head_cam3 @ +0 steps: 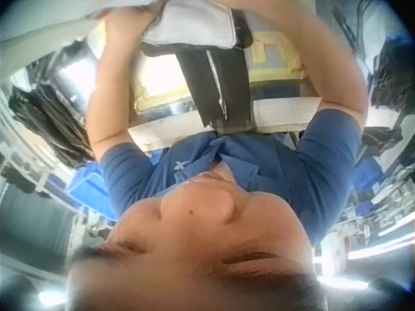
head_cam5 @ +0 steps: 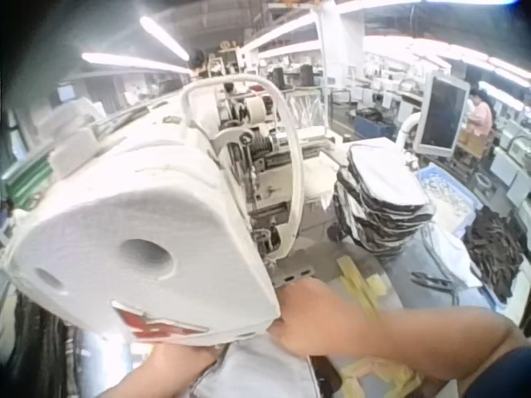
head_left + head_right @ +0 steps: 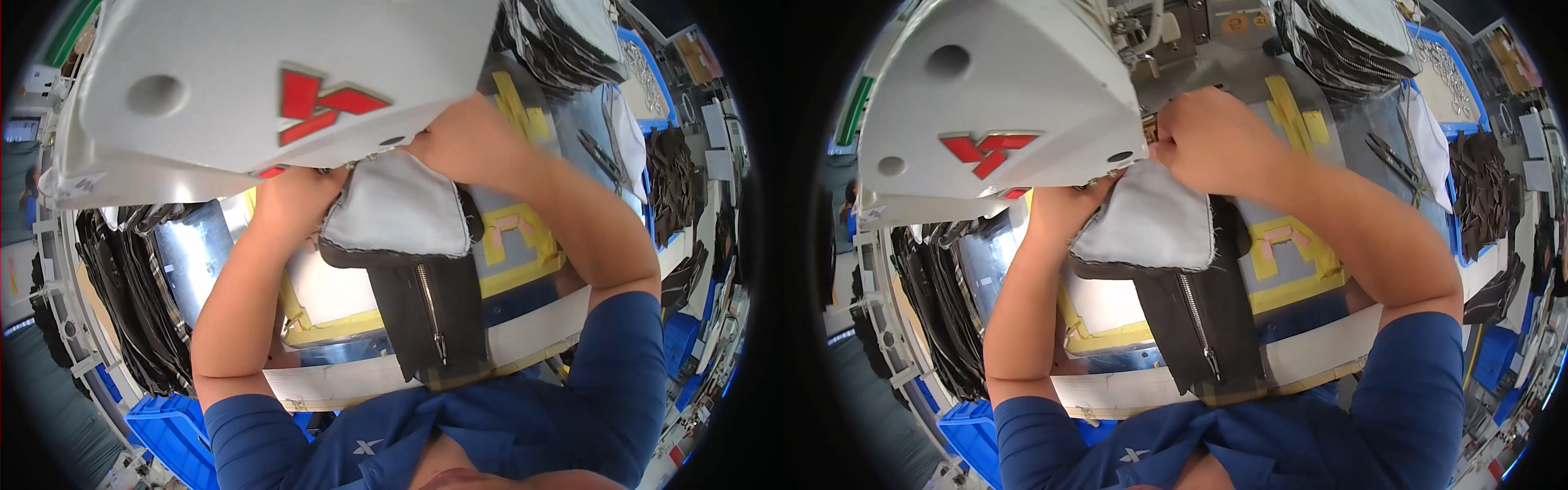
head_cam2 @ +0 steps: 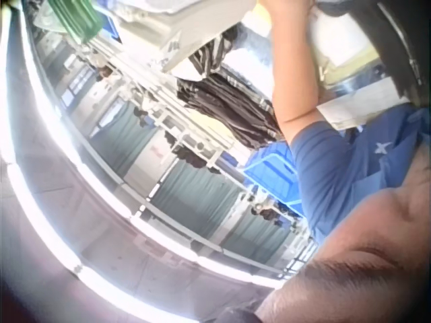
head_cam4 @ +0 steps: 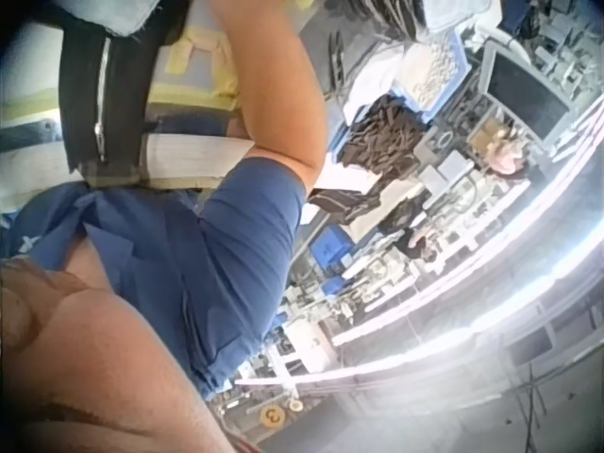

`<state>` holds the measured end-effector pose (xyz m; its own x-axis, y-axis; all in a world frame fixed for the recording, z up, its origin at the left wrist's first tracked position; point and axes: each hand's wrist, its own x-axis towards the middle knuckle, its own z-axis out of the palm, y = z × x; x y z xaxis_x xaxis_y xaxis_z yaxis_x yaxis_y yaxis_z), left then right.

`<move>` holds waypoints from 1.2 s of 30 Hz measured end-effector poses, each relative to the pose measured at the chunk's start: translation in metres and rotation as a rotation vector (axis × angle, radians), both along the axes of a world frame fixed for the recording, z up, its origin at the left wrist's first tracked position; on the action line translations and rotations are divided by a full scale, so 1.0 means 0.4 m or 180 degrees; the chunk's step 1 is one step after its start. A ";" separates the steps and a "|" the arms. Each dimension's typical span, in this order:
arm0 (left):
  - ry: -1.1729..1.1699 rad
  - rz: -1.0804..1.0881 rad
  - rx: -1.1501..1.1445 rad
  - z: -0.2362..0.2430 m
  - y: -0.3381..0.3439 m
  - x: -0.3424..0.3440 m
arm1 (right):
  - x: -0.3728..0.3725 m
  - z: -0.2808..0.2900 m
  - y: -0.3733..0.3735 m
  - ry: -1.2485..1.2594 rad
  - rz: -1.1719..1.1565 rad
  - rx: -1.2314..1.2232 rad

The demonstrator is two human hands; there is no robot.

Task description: The person sews zippers onto small fabric pouches using an industrial sewing machine. They repeatedly pick up a pouch, align the zipper, sew the seam, and then place the finished item into a stack.

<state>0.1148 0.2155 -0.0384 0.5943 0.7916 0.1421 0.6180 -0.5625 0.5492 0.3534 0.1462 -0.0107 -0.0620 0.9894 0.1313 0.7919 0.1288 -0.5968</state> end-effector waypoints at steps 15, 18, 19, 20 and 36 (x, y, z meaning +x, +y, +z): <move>-0.0115 -0.0617 0.0601 -0.019 0.054 -0.019 | 0.018 0.034 0.061 -0.0346 0.0172 -0.0897; 0.0021 -0.0484 0.0477 -0.009 0.045 -0.016 | 0.014 0.044 0.062 -0.0374 0.0216 -0.0959; -0.0005 -0.0492 0.0477 -0.009 0.045 -0.014 | 0.014 0.045 0.061 -0.0355 0.0193 -0.0947; -0.0030 -0.0498 0.0477 -0.009 0.045 -0.012 | 0.015 0.045 0.058 -0.0335 0.0170 -0.0934; -0.0413 -0.0211 -0.0144 -0.020 0.045 -0.022 | 0.042 0.000 0.045 -0.0212 0.0073 -0.0106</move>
